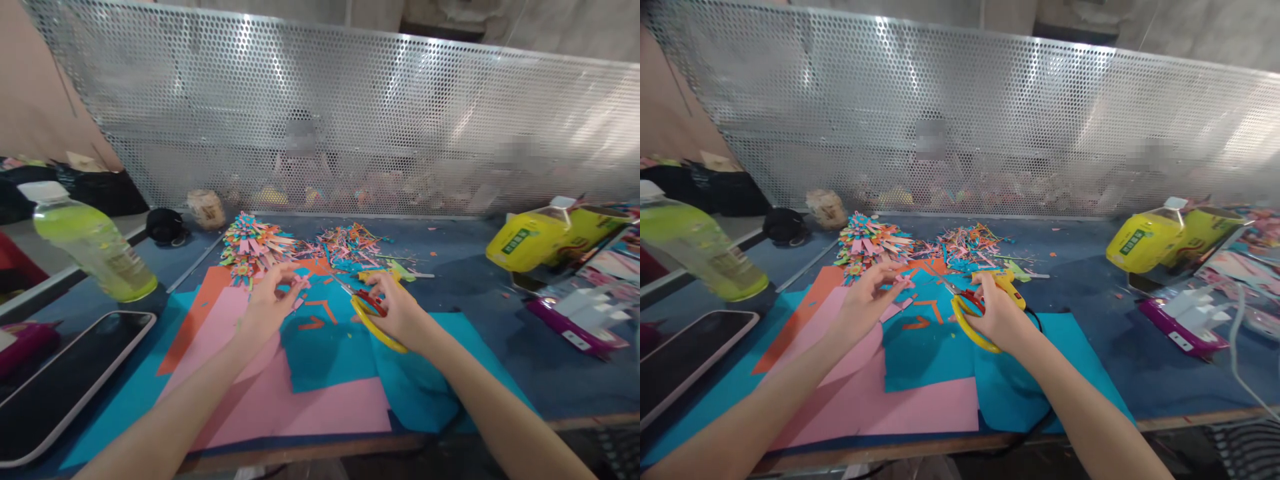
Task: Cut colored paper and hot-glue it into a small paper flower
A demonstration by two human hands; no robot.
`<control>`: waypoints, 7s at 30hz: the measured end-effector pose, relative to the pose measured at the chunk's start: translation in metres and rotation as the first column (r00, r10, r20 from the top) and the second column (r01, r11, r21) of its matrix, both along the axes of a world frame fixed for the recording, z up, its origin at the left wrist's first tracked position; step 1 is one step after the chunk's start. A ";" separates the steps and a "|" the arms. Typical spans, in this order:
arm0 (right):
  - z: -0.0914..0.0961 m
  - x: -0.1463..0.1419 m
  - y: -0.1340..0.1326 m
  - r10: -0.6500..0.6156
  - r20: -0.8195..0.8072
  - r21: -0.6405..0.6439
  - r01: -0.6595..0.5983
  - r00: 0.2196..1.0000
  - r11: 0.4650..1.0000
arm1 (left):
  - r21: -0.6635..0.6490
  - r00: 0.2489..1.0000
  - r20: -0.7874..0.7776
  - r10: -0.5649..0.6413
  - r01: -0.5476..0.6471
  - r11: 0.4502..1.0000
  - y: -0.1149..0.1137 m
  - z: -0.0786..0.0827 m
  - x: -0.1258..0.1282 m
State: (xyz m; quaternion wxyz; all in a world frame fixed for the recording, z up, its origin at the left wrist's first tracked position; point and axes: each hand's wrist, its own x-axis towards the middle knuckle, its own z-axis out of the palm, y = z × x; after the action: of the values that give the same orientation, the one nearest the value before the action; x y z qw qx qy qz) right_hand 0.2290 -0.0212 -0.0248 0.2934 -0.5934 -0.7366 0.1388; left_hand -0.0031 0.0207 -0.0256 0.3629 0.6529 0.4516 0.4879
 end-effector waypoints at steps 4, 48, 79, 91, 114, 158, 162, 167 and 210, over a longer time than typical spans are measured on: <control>-0.004 0.002 0.000 -0.012 0.205 -0.041 0.021 0.979 0.999 | 0.069 0.995 -0.092 0.048 -0.042 0.997 -0.002 0.003 0.000; 0.030 0.031 0.000 -0.205 0.360 0.864 -0.242 0.910 0.441 | 0.788 0.826 -0.558 0.082 0.497 0.365 -0.010 0.010 -0.022; 0.030 0.034 -0.003 -0.222 0.401 0.838 -0.258 0.889 0.482 | 0.756 0.828 -0.557 0.070 0.470 0.456 -0.006 0.007 -0.021; 0.029 0.039 0.000 -0.179 0.397 0.790 -0.235 0.900 0.567 | 0.760 0.874 -0.476 0.102 0.350 0.547 -0.005 0.007 -0.022; 0.011 0.013 0.011 0.009 0.292 0.616 -0.196 0.956 0.763 | -0.204 0.896 0.418 -0.149 0.253 0.946 -0.013 -0.001 0.013; 0.013 -0.017 -0.023 0.467 0.110 0.550 -0.445 0.877 0.707 | 0.528 0.900 -0.425 -0.095 0.331 0.782 -0.037 0.003 0.008; 0.011 -0.017 -0.023 0.475 0.102 0.551 -0.448 0.874 0.704 | 0.541 0.905 -0.416 -0.087 0.324 0.776 -0.037 0.003 0.008; 0.010 -0.018 -0.023 0.478 0.100 0.560 -0.447 0.873 0.698 | 0.533 0.901 -0.425 -0.084 0.324 0.781 -0.037 0.003 0.009; 0.013 -0.018 -0.022 0.394 0.086 0.541 -0.375 0.915 0.753 | 0.570 0.896 -0.441 -0.046 0.319 0.757 -0.035 0.003 0.009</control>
State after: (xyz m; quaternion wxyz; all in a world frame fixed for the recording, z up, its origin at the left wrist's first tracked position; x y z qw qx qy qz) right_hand 0.2110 -0.0435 -0.0122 0.4275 -0.3182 -0.8461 -0.0100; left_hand 0.0059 -0.0148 -0.0227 0.0705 0.8633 0.2592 0.4274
